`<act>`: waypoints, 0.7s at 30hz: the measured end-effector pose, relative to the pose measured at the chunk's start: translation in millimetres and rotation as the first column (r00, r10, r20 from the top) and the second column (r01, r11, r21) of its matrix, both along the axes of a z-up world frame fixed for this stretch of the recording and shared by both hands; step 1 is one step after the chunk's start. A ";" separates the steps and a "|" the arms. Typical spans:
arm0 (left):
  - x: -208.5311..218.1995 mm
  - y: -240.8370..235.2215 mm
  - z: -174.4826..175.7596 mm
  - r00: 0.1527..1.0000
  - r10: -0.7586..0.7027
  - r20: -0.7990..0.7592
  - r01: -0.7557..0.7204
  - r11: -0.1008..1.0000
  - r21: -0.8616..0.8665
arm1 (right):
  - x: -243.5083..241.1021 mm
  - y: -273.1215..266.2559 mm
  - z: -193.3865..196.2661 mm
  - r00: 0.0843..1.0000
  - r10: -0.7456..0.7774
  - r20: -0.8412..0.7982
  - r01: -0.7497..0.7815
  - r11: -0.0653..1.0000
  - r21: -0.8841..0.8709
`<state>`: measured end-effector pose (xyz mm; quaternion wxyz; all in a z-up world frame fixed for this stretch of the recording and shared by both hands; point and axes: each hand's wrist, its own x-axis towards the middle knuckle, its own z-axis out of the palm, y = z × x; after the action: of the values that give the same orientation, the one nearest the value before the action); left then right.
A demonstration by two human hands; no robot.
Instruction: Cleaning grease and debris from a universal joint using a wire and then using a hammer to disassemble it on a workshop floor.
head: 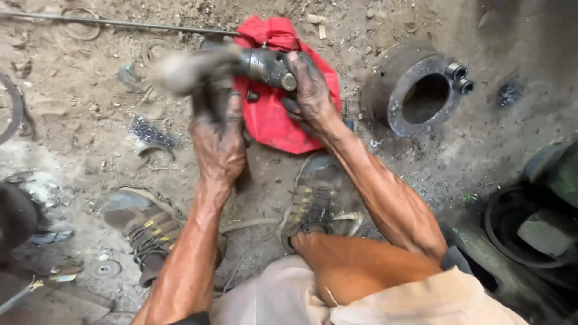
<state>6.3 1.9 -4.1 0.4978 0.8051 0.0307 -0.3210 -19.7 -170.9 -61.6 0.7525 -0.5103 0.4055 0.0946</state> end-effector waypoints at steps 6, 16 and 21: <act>6.9 -6.4 -12.9 0.992 -0.101 0.078 0.107 0.992 -0.072 | -21.3 -27.2 -65.0 0.864 0.502 0.034 -0.342 0.636 -0.692; -4.7 -3.0 -8.1 0.998 -0.004 -0.063 0.006 1.000 0.029 | -48.8 -22.9 -58.2 0.858 0.450 0.250 -0.225 0.765 -0.603; -5.9 -6.1 5.2 0.982 -0.068 -0.177 0.082 0.994 0.073 | -17.9 -7.5 -6.0 0.996 0.073 0.045 -0.059 0.963 -0.264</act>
<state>0.4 -4.1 1.2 0.4481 0.7938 0.0565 -0.4072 -37.7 -178.3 -67.6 0.6855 -0.6210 0.3766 0.0510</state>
